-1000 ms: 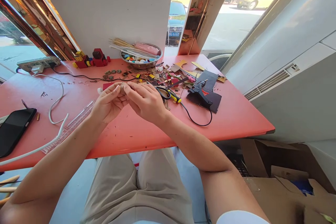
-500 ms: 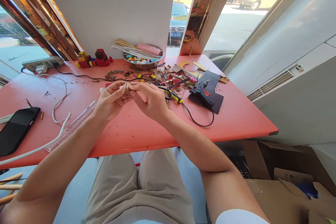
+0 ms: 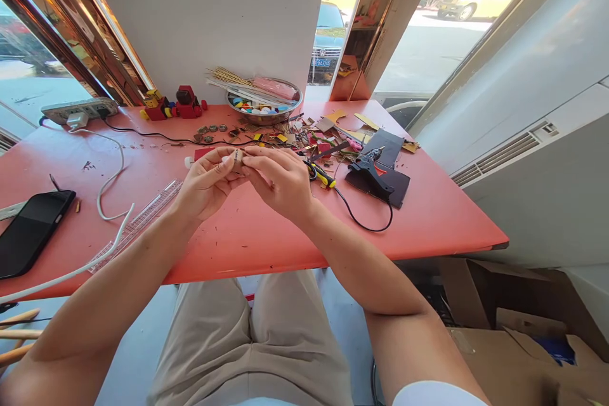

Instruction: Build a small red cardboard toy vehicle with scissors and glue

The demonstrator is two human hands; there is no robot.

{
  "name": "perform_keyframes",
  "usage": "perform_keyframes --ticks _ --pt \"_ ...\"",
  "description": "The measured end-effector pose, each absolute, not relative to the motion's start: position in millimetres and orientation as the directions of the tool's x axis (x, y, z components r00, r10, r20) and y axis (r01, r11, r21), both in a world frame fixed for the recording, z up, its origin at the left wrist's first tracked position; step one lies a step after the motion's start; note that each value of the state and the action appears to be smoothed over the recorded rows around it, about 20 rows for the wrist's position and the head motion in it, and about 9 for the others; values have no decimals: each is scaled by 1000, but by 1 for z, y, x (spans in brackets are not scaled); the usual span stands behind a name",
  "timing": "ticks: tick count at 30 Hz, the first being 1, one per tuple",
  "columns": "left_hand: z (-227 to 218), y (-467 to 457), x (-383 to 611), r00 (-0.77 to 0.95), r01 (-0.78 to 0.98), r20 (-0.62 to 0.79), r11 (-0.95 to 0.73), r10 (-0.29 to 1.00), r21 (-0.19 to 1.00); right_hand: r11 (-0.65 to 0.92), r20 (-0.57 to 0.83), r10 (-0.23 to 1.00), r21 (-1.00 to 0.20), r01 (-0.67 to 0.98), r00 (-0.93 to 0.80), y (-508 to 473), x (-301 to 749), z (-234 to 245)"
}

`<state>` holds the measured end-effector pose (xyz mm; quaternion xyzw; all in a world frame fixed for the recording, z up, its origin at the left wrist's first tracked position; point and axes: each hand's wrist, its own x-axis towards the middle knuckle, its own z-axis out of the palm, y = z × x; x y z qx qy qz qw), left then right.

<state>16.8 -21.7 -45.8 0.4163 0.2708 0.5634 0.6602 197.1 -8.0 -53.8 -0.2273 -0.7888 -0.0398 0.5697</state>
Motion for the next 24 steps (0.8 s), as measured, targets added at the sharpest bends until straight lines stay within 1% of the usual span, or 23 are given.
perform_keyframes --ticks 1,2,3,5,7,10,13,17,21,24 --pt "-46 -22 16 218 -518 114 16 969 855 889 919 292 -159 429 -264 -7 199 -54" --pt "-46 -22 16 215 -520 118 11 970 854 881 916 292 -146 449 -275 -5 200 -53" --pt "-45 -22 15 209 -520 125 2 970 854 872 909 313 -160 463 -275 -4 202 -52" --pt "-44 -22 15 197 -514 147 -26 969 857 847 878 408 -263 461 -250 -3 204 -51" --pt "-42 -23 15 182 -499 170 -58 968 865 815 826 522 -409 411 -211 -4 203 -49" --pt "-41 -24 16 169 -466 189 -90 967 880 766 747 639 -594 245 -186 -5 198 -48" --pt "-41 -25 17 162 -435 193 -105 968 894 704 678 702 -707 67 -217 -4 192 -47" --pt "-41 -26 15 159 -405 215 -135 964 904 647 631 733 -762 -27 -254 -2 192 -46" --pt "-39 -27 14 142 -363 246 -180 959 914 638 622 742 -770 -24 -251 -3 194 -47" --pt "-38 -28 14 148 -362 255 -188 955 913 661 645 725 -750 -19 -242 -4 194 -48"
